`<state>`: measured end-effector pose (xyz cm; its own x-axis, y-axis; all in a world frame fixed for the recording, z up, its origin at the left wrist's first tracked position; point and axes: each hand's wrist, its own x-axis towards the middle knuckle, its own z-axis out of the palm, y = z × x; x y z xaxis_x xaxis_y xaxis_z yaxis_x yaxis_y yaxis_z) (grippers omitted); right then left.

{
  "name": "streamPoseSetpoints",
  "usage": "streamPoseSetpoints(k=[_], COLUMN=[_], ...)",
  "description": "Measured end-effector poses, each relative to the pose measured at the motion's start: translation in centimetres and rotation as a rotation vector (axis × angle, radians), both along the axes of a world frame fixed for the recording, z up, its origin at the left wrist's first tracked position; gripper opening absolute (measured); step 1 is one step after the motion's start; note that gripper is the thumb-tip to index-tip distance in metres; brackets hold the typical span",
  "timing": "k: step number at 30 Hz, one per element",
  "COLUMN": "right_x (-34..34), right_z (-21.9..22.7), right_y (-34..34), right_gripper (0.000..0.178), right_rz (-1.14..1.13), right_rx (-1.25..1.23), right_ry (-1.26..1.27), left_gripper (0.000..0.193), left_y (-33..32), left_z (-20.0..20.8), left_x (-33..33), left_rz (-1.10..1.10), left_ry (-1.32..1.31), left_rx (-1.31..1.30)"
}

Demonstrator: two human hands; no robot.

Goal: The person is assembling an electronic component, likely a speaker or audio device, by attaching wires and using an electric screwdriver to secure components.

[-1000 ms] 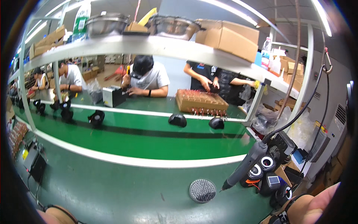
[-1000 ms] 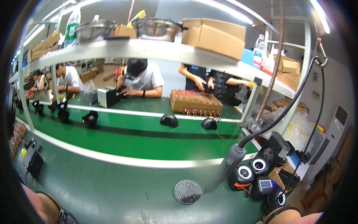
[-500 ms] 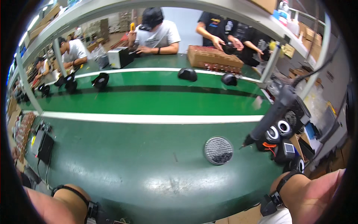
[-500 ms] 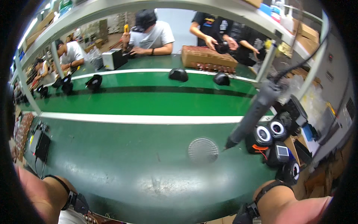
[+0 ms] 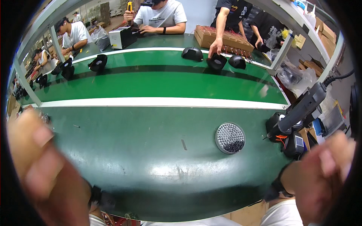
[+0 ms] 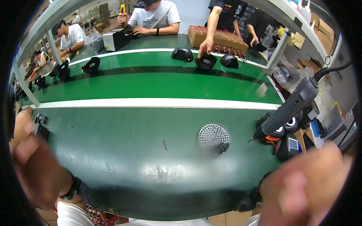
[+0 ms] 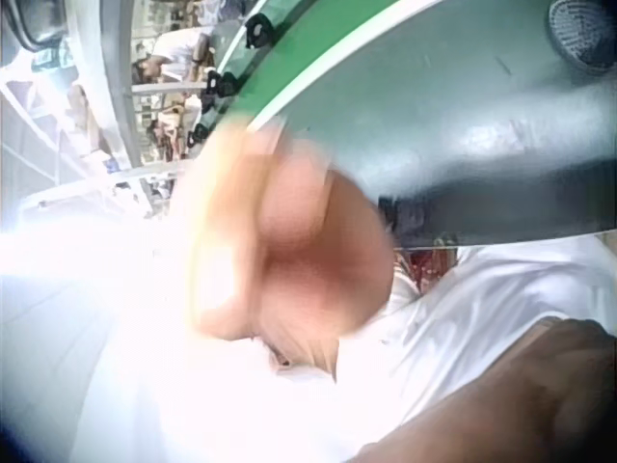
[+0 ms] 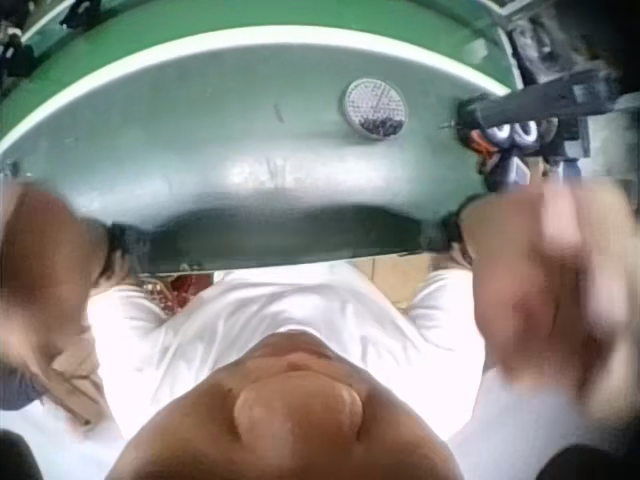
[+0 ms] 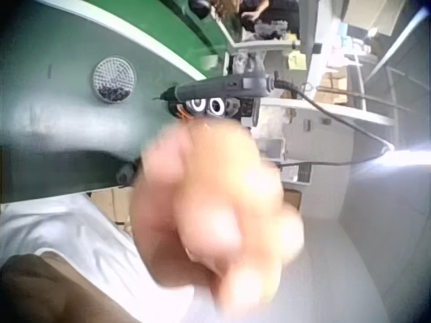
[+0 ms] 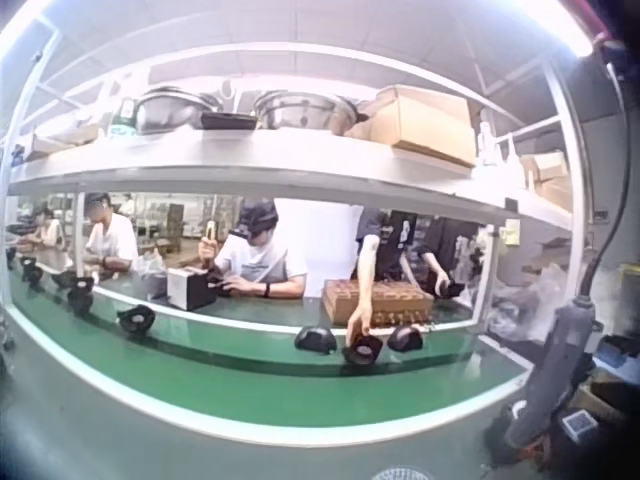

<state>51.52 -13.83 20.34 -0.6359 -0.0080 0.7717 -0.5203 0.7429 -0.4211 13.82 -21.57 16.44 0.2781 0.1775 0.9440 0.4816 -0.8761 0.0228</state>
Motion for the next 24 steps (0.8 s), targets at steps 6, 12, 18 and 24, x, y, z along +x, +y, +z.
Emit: streamPoseSetpoints(k=[6,12,18,24], right_x=[-15.2,-14.6,-13.6,-11.7], right_z=[-10.3,-18.6,-19.9,-26.7], right_y=[11.8,29.2,37.0,43.5], right_gripper=[0.019,0.07,0.07,0.052], right_rz=[-0.89,-1.431,-1.502,-1.626], right_rx=[-0.624,-0.75,-0.964,-0.401], right_ry=[-0.136,-0.714,-0.6,-0.458], left_gripper=[0.008,0.011,0.011,0.009], left_y=[12.7,15.6,15.4,15.5], left_z=[-14.3,-21.4,-22.3,-22.5], left_x=[1.8,3.7,2.8,3.3], left_rz=[0.046,-0.031,-0.035,-0.051], left_ry=[-0.698,-0.76,-0.738,-0.701], left_rx=[-0.921,-1.148,-1.216,-1.215])
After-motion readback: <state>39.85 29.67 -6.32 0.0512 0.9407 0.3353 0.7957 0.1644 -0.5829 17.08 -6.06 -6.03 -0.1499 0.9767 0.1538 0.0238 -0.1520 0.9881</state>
